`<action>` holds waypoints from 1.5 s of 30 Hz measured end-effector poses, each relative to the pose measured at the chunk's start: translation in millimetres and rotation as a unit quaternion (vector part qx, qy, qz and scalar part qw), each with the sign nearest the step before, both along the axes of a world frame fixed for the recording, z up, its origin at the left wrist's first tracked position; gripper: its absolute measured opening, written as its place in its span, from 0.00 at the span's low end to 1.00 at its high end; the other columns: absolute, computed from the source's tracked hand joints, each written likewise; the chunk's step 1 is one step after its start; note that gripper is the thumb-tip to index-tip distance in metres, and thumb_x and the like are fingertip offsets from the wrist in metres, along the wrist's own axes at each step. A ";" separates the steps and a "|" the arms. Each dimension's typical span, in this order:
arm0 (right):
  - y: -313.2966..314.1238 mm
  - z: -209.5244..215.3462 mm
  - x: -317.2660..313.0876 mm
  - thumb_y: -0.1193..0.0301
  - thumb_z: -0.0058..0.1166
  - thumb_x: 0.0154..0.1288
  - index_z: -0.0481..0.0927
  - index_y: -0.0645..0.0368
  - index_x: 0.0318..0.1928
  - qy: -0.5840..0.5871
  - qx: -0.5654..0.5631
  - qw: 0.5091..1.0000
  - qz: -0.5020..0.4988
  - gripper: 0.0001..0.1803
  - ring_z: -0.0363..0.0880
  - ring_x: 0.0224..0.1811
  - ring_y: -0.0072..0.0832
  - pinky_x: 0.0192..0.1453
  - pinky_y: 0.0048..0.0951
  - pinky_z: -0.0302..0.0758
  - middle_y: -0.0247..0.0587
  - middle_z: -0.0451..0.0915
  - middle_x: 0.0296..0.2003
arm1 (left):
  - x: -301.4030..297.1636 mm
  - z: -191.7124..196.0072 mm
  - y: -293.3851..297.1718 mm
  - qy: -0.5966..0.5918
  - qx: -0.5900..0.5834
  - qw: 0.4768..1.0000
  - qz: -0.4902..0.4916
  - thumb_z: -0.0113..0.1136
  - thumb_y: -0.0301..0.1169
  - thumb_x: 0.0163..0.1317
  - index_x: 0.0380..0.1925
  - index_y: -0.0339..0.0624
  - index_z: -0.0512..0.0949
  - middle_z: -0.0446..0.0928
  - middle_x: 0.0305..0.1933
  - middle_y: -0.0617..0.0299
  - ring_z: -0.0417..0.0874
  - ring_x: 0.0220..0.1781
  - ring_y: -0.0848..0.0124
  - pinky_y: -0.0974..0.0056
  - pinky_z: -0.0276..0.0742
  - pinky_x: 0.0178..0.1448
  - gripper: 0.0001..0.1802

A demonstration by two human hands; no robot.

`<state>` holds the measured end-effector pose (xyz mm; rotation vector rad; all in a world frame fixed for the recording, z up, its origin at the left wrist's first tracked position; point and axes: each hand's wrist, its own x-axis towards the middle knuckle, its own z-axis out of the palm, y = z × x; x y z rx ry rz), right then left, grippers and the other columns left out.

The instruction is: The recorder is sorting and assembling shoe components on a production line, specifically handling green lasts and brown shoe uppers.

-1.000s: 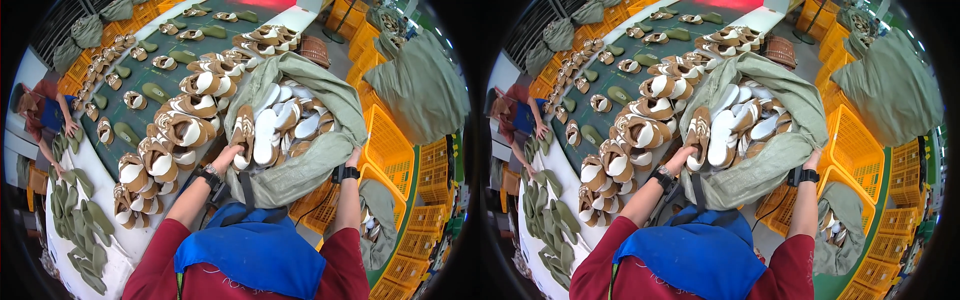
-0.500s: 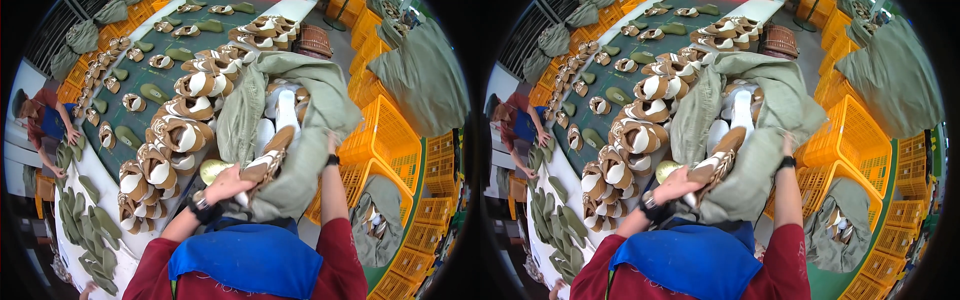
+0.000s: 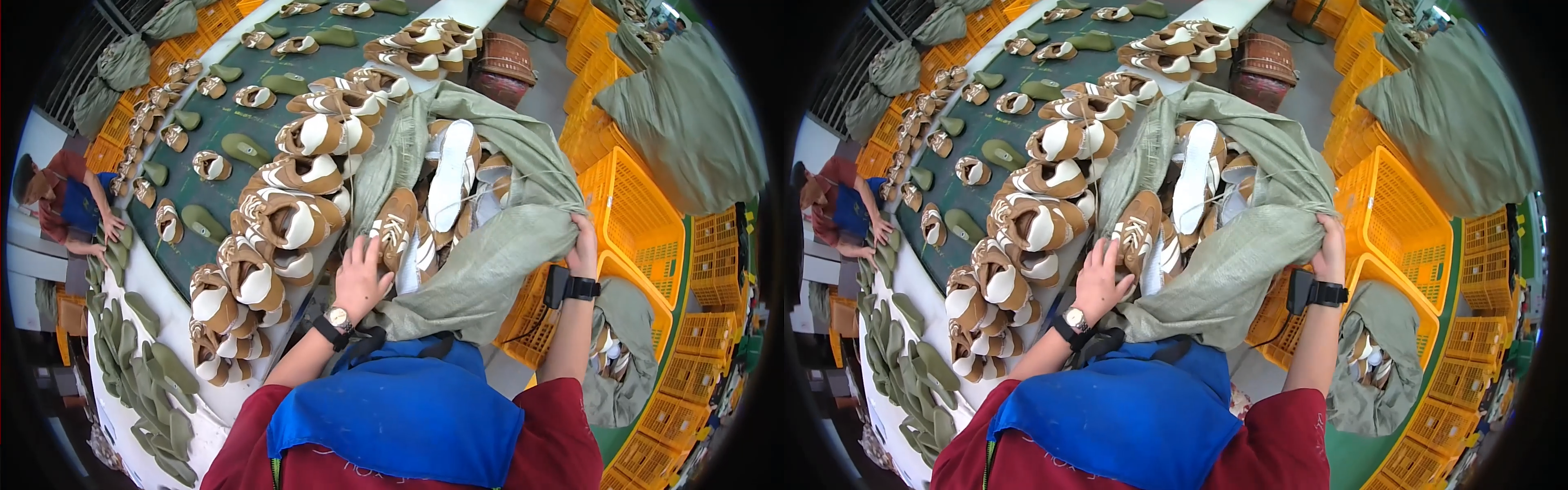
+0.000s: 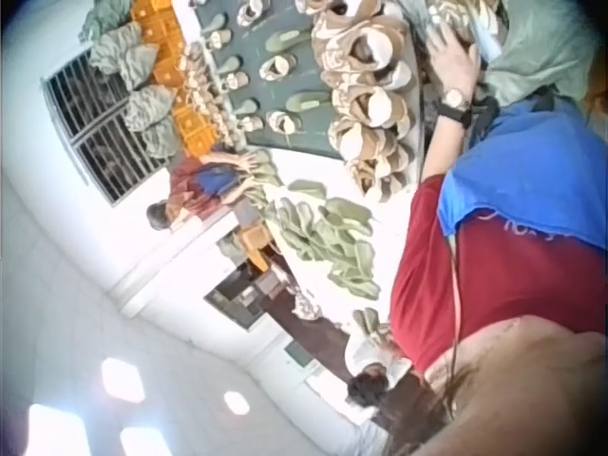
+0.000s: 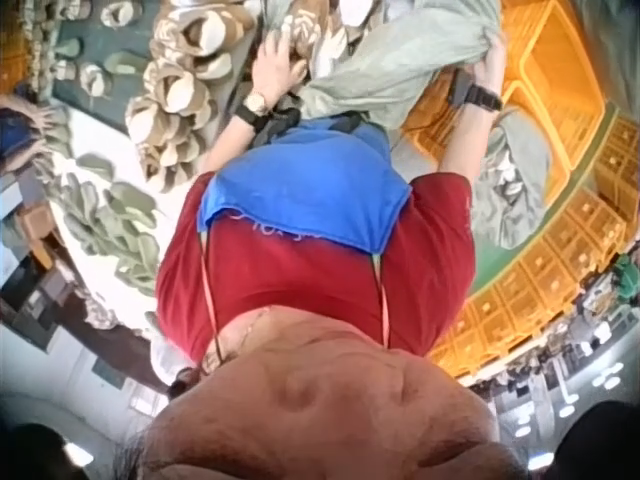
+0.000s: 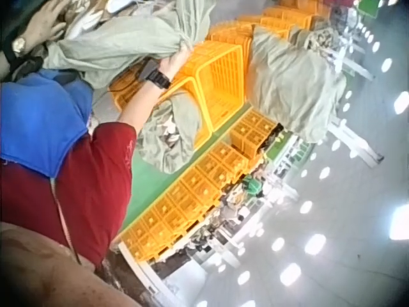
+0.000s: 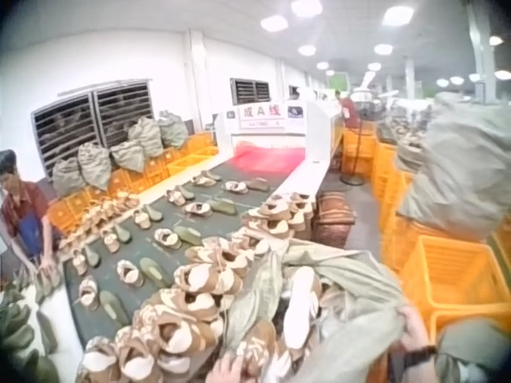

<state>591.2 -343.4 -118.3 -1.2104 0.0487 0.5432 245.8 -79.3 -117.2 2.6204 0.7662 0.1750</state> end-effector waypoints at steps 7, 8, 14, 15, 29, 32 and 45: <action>10.9 -7.5 -1.6 0.62 0.53 0.60 0.67 0.65 0.56 0.033 0.004 0.999 0.025 0.27 0.73 0.51 0.32 0.54 0.31 0.70 0.46 0.74 0.50 | 35.2 16.0 -39.1 -0.016 -0.326 0.904 -0.275 0.59 0.38 0.56 0.62 0.36 0.57 0.58 0.65 0.45 0.59 0.67 0.55 0.60 0.56 0.67 0.37; 12.0 -10.9 4.7 0.62 0.53 0.60 0.67 0.65 0.56 0.034 -0.017 0.999 0.009 0.27 0.73 0.51 0.32 0.54 0.31 0.70 0.46 0.74 0.50 | 36.8 14.0 -44.3 0.052 -0.422 0.823 -0.376 0.57 0.36 0.58 0.64 0.38 0.54 0.57 0.66 0.46 0.58 0.67 0.58 0.61 0.55 0.68 0.36; 22.1 13.4 10.9 0.64 0.61 0.50 0.63 0.65 0.58 -0.358 -0.646 0.667 0.096 0.36 0.74 0.49 0.46 0.52 0.35 0.71 0.57 0.75 0.47 | 44.0 10.8 -55.9 0.133 -0.533 0.656 -0.518 0.50 0.31 0.62 0.67 0.48 0.48 0.52 0.69 0.51 0.55 0.69 0.64 0.66 0.50 0.69 0.35; 25.9 24.9 0.1 0.64 0.61 0.50 0.63 0.65 0.58 -0.356 -0.647 0.666 0.104 0.36 0.74 0.49 0.46 0.52 0.35 0.71 0.57 0.75 0.47 | 43.0 10.3 -55.2 0.169 -0.524 0.660 -0.511 0.49 0.33 0.63 0.68 0.48 0.47 0.52 0.70 0.52 0.55 0.70 0.64 0.66 0.50 0.69 0.35; 3.0 9.6 -188.9 0.58 0.47 0.61 0.80 0.59 0.26 -0.375 -0.411 0.539 0.633 0.18 0.76 0.25 0.48 0.38 0.43 0.73 0.50 0.76 0.20 | -57.3 -59.6 -13.1 0.213 -0.426 0.816 -0.327 0.45 0.42 0.65 0.55 0.39 0.69 0.70 0.56 0.49 0.70 0.58 0.56 0.61 0.63 0.62 0.23; -1.1 -16.4 -184.9 0.59 0.44 0.62 0.79 0.61 0.27 -0.274 -0.418 0.623 0.602 0.19 0.77 0.28 0.48 0.37 0.43 0.73 0.51 0.77 0.23 | -54.9 -100.7 -26.3 0.285 -0.407 0.814 -0.300 0.37 0.47 0.67 0.58 0.40 0.65 0.68 0.59 0.49 0.68 0.61 0.56 0.63 0.61 0.65 0.27; 117.3 -43.8 -165.4 0.61 0.59 0.48 0.63 0.48 0.61 -0.596 -0.591 0.431 0.331 0.37 0.78 0.26 0.43 0.33 0.38 0.75 0.42 0.80 0.26 | -31.9 -34.9 -24.2 0.151 -0.331 0.897 -0.250 0.48 0.37 0.59 0.53 0.39 0.70 0.76 0.44 0.45 0.77 0.46 0.52 0.58 0.71 0.51 0.22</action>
